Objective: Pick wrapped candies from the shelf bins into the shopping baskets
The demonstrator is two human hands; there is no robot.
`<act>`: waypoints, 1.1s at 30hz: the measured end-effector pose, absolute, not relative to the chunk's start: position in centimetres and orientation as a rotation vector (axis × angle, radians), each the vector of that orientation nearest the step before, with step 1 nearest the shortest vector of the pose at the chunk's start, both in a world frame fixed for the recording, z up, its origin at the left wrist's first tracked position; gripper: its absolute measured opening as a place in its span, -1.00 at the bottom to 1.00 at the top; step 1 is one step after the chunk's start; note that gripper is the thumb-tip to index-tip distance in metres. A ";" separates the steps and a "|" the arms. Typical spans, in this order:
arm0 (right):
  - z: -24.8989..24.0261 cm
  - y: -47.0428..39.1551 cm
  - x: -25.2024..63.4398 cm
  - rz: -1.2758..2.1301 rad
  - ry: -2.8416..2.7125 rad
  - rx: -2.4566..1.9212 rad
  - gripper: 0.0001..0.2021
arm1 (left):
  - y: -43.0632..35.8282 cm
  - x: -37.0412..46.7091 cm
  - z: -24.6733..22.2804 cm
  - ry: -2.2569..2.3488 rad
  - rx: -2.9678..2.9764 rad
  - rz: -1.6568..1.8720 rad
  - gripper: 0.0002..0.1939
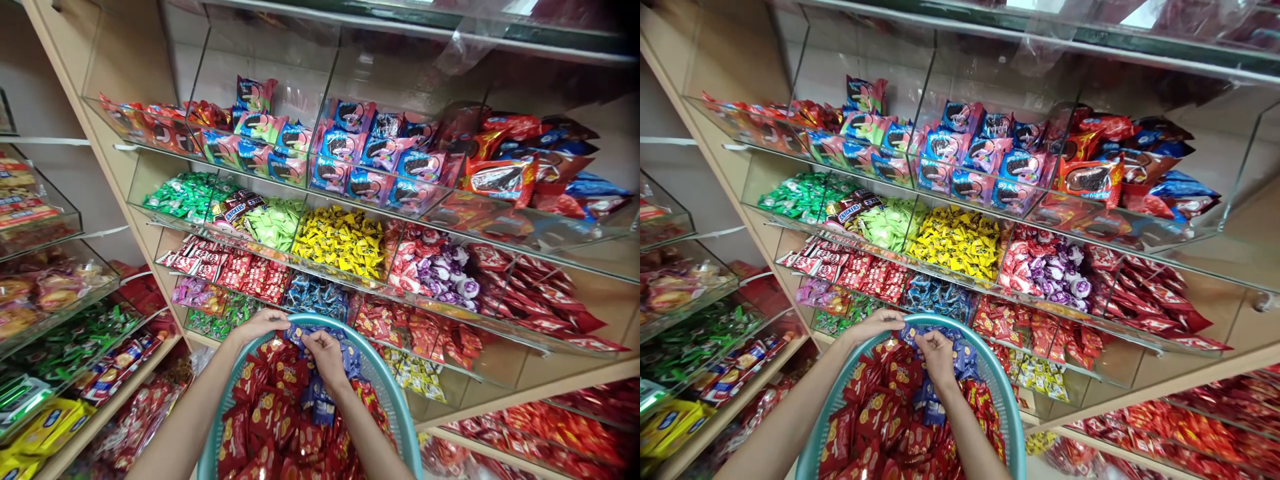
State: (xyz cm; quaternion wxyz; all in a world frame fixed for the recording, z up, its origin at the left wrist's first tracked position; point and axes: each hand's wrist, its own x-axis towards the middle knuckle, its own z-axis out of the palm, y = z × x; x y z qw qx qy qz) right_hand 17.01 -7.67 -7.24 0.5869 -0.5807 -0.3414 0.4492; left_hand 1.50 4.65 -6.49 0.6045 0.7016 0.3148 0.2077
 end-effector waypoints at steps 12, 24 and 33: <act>-6.8 -7.2 17.2 1.057 -0.672 -1.271 -0.69 | 4.3 1.7 -5.7 0.628 1.597 0.436 -0.72; -6.4 -7.9 16.9 1.127 -0.726 -1.238 -0.65 | 5.0 1.5 -6.4 0.666 1.695 0.429 -0.71; -7.0 -7.5 17.7 1.151 -0.720 -1.213 -0.68 | 4.8 1.7 -6.0 0.574 1.651 0.416 -0.75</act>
